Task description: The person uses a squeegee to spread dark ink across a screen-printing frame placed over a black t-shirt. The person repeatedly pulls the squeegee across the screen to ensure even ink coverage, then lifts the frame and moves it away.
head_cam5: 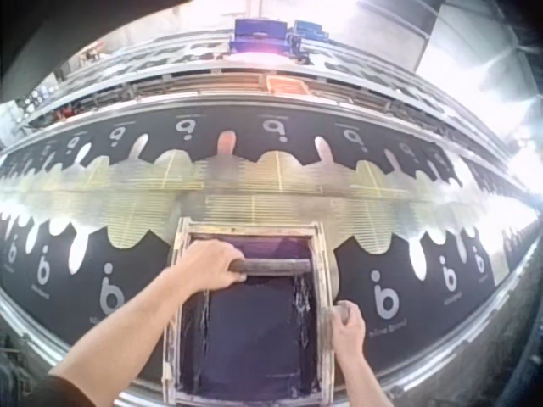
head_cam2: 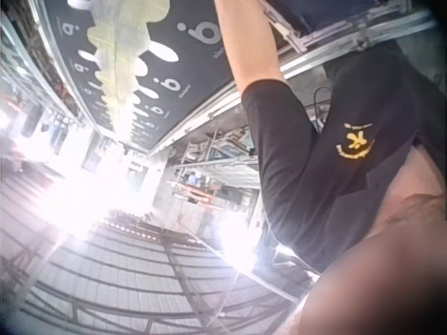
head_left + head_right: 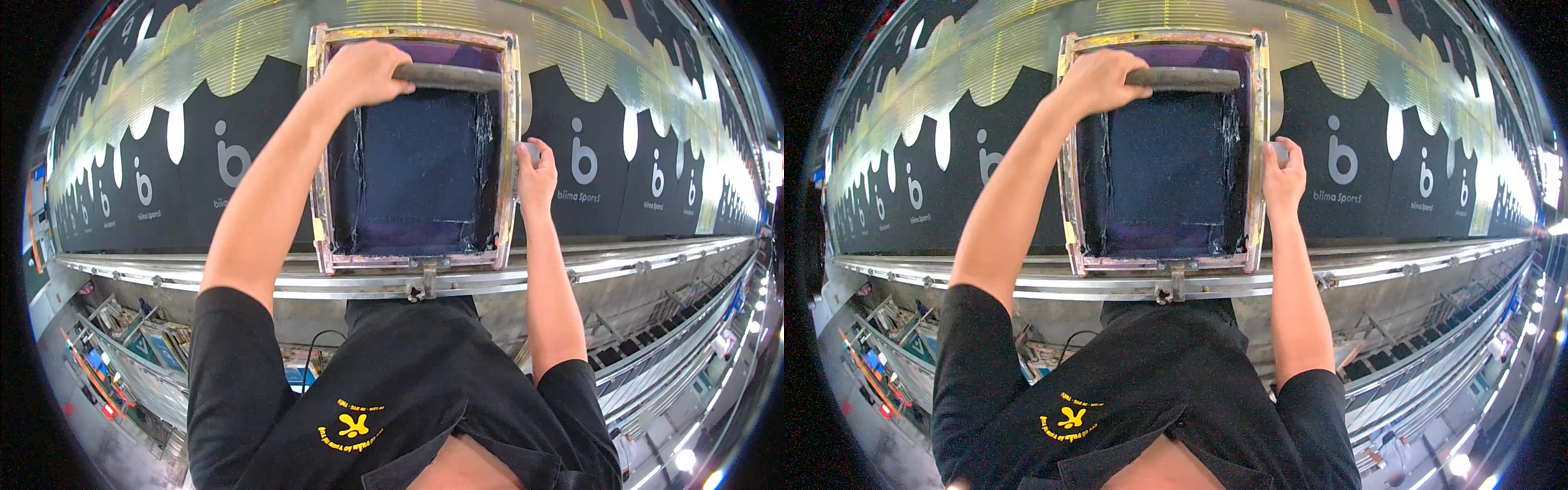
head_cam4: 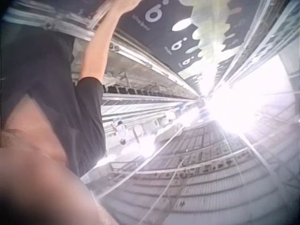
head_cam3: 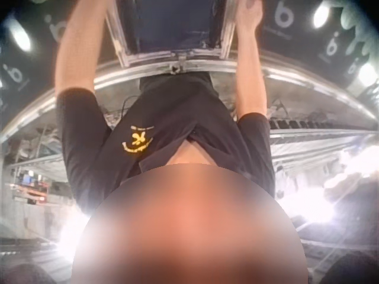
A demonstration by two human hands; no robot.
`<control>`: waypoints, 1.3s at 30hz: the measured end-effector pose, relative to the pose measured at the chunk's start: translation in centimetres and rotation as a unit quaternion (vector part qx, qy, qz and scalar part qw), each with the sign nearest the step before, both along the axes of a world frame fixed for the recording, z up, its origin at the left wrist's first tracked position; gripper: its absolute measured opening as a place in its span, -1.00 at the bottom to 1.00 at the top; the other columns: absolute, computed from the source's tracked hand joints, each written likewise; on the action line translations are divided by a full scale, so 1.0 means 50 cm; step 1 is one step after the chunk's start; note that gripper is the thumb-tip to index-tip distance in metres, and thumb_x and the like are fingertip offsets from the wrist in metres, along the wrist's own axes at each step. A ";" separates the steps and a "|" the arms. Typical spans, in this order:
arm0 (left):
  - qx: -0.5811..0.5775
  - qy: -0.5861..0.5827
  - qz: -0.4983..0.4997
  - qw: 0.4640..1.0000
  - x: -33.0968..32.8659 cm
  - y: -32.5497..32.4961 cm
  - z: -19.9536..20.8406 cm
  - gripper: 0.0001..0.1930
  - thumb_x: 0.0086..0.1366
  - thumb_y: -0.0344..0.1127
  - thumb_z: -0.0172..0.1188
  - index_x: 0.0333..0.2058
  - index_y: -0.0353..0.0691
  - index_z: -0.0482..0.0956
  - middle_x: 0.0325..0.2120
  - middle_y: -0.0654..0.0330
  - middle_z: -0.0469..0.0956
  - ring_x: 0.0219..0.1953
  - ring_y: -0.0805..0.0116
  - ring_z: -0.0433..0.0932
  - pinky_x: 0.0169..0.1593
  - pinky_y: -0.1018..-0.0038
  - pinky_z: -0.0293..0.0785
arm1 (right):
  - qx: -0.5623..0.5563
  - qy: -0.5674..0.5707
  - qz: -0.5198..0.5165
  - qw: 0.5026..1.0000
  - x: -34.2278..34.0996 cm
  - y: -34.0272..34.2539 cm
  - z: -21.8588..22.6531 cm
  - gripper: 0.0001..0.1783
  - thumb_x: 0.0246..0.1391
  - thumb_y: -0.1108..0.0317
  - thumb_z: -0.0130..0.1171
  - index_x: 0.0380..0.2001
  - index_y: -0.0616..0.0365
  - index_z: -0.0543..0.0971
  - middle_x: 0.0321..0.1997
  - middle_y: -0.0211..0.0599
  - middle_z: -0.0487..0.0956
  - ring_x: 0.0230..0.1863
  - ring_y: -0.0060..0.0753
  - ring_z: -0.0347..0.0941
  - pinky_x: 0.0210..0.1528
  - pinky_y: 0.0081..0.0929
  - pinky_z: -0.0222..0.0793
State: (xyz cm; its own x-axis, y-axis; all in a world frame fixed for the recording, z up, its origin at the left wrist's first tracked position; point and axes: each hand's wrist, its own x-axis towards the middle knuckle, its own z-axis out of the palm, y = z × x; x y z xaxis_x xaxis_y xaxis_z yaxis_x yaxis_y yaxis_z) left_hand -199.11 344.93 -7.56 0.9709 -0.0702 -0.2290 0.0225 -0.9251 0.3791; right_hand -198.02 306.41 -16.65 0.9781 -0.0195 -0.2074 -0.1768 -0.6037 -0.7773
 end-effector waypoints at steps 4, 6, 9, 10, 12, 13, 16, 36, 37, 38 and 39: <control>0.041 0.013 0.000 0.999 0.050 0.000 -0.022 -0.59 0.29 0.11 0.46 -0.09 -0.07 0.81 -0.21 0.04 0.80 -0.04 -0.09 0.75 0.05 0.03 0.63 | -0.093 -0.114 0.036 0.988 0.058 0.032 0.032 -0.38 0.26 -0.07 0.48 0.12 0.25 0.69 0.09 -0.09 0.71 0.21 -0.10 0.56 0.28 -0.15 0.44; 0.076 0.028 -0.002 0.997 0.058 -0.001 -0.023 -0.56 0.29 0.14 0.47 -0.12 -0.11 0.81 -0.23 0.02 0.80 -0.06 -0.10 0.75 0.04 0.02 0.63 | -0.052 -0.279 0.145 0.948 0.123 0.123 0.109 -0.27 0.15 -0.18 0.55 0.16 0.18 0.70 0.15 -0.02 0.71 0.29 0.07 0.54 0.37 -0.07 0.39; 0.087 0.017 -0.017 0.996 0.060 -0.004 -0.026 -0.54 0.28 0.17 0.48 -0.19 -0.16 0.81 -0.26 -0.02 0.80 -0.10 -0.13 0.76 0.01 -0.02 0.65 | -0.072 -0.236 0.381 0.891 0.207 0.249 0.176 -0.32 0.08 -0.26 0.54 -0.07 0.18 0.80 0.01 -0.04 0.78 0.09 0.10 0.68 0.18 -0.09 0.56; 0.090 0.006 -0.021 0.996 0.064 -0.003 -0.030 -0.53 0.28 0.18 0.47 -0.19 -0.16 0.81 -0.26 -0.02 0.80 -0.10 -0.13 0.77 0.00 -0.02 0.65 | -0.144 -0.240 0.432 0.858 0.224 0.274 0.163 -0.36 0.09 -0.26 0.52 -0.12 0.14 0.81 -0.08 -0.06 0.79 0.01 0.09 0.72 0.12 -0.06 0.59; 0.098 -0.017 -0.019 0.995 0.056 -0.007 -0.027 -0.54 0.28 0.17 0.47 -0.23 -0.17 0.80 -0.29 -0.01 0.79 -0.13 -0.14 0.77 -0.03 -0.04 0.65 | -0.223 -0.211 0.420 0.854 0.217 0.306 0.156 -0.39 0.09 -0.26 0.51 -0.15 0.10 0.81 -0.15 -0.11 0.80 -0.05 0.08 0.74 0.09 -0.02 0.60; 0.097 -0.019 -0.007 0.995 0.044 -0.017 -0.024 -0.55 0.24 0.15 0.48 -0.28 -0.18 0.81 -0.32 -0.04 0.79 -0.16 -0.13 0.78 -0.04 -0.02 0.67 | -0.263 -0.193 0.414 0.850 0.203 0.310 0.143 -0.40 0.10 -0.26 0.51 -0.16 0.09 0.81 -0.19 -0.13 0.80 -0.08 0.08 0.75 0.08 0.00 0.61; 0.075 0.011 0.039 0.996 -0.015 -0.059 -0.003 -0.55 0.14 0.16 0.50 -0.37 -0.18 0.85 -0.36 -0.07 0.79 -0.22 -0.12 0.80 -0.06 0.02 0.70 | -0.265 -0.217 0.406 0.847 0.131 0.272 0.119 -0.45 0.10 -0.25 0.50 -0.26 0.06 0.77 -0.27 -0.15 0.79 -0.13 0.04 0.76 0.00 0.01 0.64; -0.061 0.030 0.048 0.997 -0.573 -0.306 0.072 -0.67 0.15 -0.28 0.45 -0.10 -0.21 0.75 -0.14 0.03 0.76 -0.02 -0.03 0.74 0.05 0.10 0.66 | -0.123 -0.152 0.544 0.816 -0.346 -0.024 0.226 -0.54 -0.17 0.30 0.59 -0.14 0.10 0.69 -0.20 -0.33 0.64 -0.12 -0.16 0.60 -0.02 -0.17 0.52; -0.067 0.092 0.038 0.993 -0.538 -0.286 0.090 -0.70 0.19 -0.20 0.48 -0.15 -0.20 0.75 -0.20 0.04 0.76 -0.06 -0.03 0.75 -0.01 0.08 0.66 | -0.130 -0.166 0.531 0.821 -0.315 -0.011 0.237 -0.56 -0.14 0.26 0.59 -0.16 0.10 0.69 -0.22 -0.32 0.64 -0.14 -0.13 0.61 -0.05 -0.16 0.52; -0.037 0.036 0.023 0.998 -0.505 -0.262 0.081 -0.60 0.25 0.08 0.49 -0.31 -0.17 0.68 -0.34 0.07 0.73 -0.17 -0.03 0.74 -0.12 0.04 0.63 | -0.134 -0.180 0.522 0.823 -0.276 0.010 0.241 -0.58 -0.10 0.22 0.60 -0.17 0.10 0.69 -0.24 -0.31 0.65 -0.16 -0.11 0.61 -0.07 -0.15 0.53; -0.028 0.014 0.028 0.999 -0.460 -0.236 0.066 -0.51 0.27 0.19 0.47 -0.37 -0.17 0.64 -0.37 0.06 0.71 -0.21 -0.05 0.73 -0.11 0.03 0.63 | -0.137 -0.194 0.515 0.824 -0.235 0.035 0.237 -0.59 -0.07 0.19 0.60 -0.19 0.10 0.69 -0.26 -0.29 0.65 -0.18 -0.09 0.62 -0.09 -0.13 0.53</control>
State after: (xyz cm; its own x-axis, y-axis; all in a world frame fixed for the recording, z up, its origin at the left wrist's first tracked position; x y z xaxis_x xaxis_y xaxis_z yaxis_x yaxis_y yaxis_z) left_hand -222.12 333.12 -4.25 0.9668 -0.0290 -0.2538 0.0854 -0.8997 0.4280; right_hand -209.77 308.15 -4.81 0.4978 0.8673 -0.0017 0.7678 -0.4415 -0.4643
